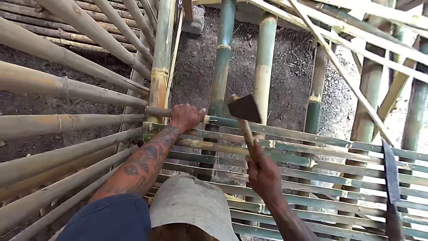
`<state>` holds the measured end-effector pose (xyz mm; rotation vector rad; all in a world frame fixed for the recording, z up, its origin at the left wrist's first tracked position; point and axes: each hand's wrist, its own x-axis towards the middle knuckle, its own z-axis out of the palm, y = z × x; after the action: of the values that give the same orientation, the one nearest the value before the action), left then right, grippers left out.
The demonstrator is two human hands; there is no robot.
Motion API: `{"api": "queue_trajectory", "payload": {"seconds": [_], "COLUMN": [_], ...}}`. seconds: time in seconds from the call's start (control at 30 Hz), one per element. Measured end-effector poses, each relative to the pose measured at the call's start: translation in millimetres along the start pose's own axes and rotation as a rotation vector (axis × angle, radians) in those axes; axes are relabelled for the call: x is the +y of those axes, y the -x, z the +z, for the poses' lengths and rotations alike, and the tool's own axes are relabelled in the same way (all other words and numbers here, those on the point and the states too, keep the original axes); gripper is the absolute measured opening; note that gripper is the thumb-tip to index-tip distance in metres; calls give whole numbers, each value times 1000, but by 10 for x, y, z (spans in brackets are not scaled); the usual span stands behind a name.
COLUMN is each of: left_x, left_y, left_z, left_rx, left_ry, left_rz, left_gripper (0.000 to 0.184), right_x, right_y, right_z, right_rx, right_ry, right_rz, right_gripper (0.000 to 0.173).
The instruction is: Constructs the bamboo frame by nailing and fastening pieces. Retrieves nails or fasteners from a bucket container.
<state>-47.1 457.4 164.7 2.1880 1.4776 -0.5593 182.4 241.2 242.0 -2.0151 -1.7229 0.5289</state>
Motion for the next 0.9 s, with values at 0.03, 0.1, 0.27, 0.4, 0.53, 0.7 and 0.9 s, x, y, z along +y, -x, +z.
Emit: {"api": "queue_trajectory", "payload": {"seconds": [0.03,0.1,0.27,0.4,0.53,0.7,0.9], "left_x": [7,17,-2,-21,-38,-60,-251], "left_y": [-3,25,38,35,59,67,26], "left_z": [-5,-7,1,10,-15,-7,-38], "left_rx": [-12,-33,-3,17,9,35,175], "left_ry": [-4,-15,3,6,25,108,560], "left_rz": [-1,0,31,42,54,59,89], "left_gripper": [82,82,82,82,81,74,54], "right_x": [-74,-207,-219,-66,75,77,-81], "right_y": [3,-30,-29,91,277,415,156], "right_z": [-85,-194,-180,-63,68,12,158], "right_rx": [79,162,151,65,-58,-264,-645], "right_ry": [-36,-115,-154,-130,-146,-264,-343], "right_rz": [-53,-134,-139,-43,77,197,131], "right_gripper": [50,49,48,50,56,62,45]}}
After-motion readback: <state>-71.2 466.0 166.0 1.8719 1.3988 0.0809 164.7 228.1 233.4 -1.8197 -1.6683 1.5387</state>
